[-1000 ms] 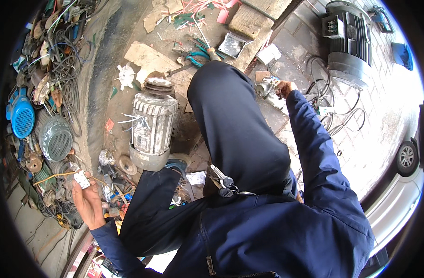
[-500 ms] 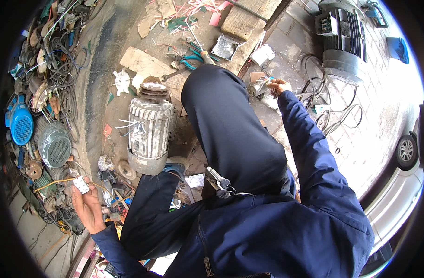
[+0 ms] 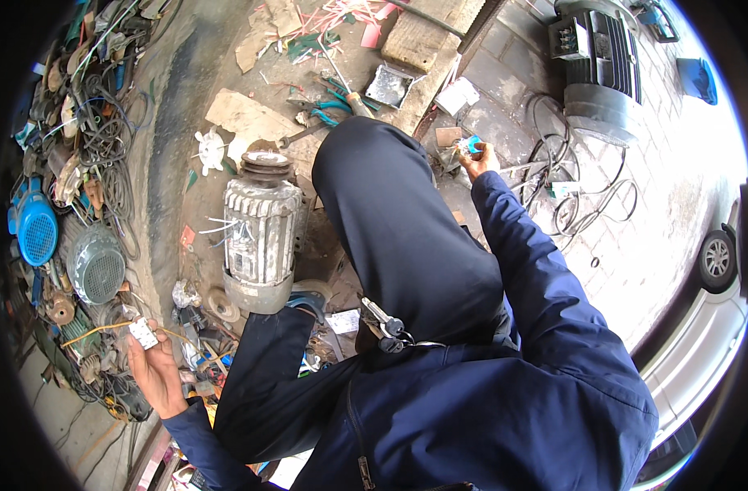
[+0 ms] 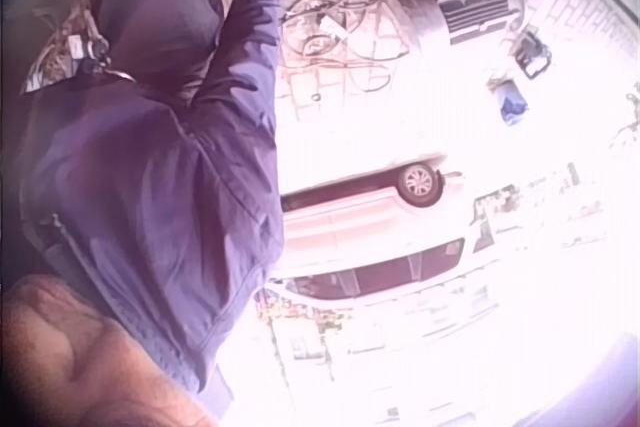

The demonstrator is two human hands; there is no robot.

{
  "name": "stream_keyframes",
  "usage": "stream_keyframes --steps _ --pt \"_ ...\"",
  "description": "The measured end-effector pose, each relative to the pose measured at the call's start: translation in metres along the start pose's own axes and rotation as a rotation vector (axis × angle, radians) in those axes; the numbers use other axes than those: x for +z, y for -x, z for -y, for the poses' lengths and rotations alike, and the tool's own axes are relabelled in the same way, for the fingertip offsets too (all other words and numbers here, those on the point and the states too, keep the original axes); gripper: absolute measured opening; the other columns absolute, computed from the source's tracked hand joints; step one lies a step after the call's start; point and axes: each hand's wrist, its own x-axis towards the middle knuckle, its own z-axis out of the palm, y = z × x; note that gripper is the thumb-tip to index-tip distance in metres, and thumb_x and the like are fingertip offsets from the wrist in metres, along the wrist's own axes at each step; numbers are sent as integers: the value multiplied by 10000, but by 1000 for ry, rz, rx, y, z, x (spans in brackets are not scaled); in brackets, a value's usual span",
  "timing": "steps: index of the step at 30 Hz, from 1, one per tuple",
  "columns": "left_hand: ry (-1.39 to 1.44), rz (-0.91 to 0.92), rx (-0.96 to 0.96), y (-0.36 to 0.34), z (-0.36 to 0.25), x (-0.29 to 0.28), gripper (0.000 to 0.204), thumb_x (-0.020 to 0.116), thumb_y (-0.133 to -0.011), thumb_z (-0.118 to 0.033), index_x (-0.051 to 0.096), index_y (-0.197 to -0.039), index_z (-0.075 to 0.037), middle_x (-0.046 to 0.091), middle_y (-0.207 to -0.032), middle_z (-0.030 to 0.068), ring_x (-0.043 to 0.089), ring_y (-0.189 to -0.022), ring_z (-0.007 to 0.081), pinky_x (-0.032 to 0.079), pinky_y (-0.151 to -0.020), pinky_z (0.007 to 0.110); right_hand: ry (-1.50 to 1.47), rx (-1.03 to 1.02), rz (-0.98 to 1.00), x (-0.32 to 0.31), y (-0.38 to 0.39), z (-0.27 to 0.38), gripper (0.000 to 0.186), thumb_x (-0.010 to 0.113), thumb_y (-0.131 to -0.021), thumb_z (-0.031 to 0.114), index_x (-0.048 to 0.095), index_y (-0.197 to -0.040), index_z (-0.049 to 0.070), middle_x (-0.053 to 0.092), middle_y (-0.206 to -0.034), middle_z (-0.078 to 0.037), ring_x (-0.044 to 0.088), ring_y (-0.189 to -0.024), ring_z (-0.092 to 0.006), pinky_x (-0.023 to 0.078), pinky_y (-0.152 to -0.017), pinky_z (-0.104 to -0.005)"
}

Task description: The person is repairing an electric motor. They use a screwdriver to adjust components inside the motor's terminal box and connect wires.

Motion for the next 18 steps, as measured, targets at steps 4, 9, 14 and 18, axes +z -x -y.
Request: stream_keyframes --steps 4,9,14,18 --pt "8 8 -2 0 0 0 325 576 -1088 -204 581 -1306 38 673 -1213 176 640 -1057 219 540 -910 330 -85 113 1 5 11 13 761 908 -709 112 493 -1340 17 661 -942 -98 646 -843 -185 563 -775 -332" --pt "-16 15 -7 -1 1 4 315 575 -1089 -213 592 -1295 24 683 -1195 173 642 -1010 213 543 -899 325 -499 194 49 15 13 12 758 816 -772 -11 387 -1395 24 629 -1130 -137 652 -992 -203 576 -853 -342" --pt "-31 4 -1 0 1 8 308 580 -1088 -231 602 -1273 14 694 -1173 172 639 -960 208 547 -886 317 -353 147 54 20 12 5 732 786 -790 -37 374 -1393 20 621 -1154 -151 653 -1024 -211 568 -898 -330" --pt "-27 0 3 0 1 7 308 582 -1087 -232 602 -1274 13 693 -1178 175 639 -961 207 548 -886 316 -364 161 62 19 11 10 698 768 -817 -7 369 -1390 15 620 -1160 -144 648 -1021 -208 564 -907 -335"
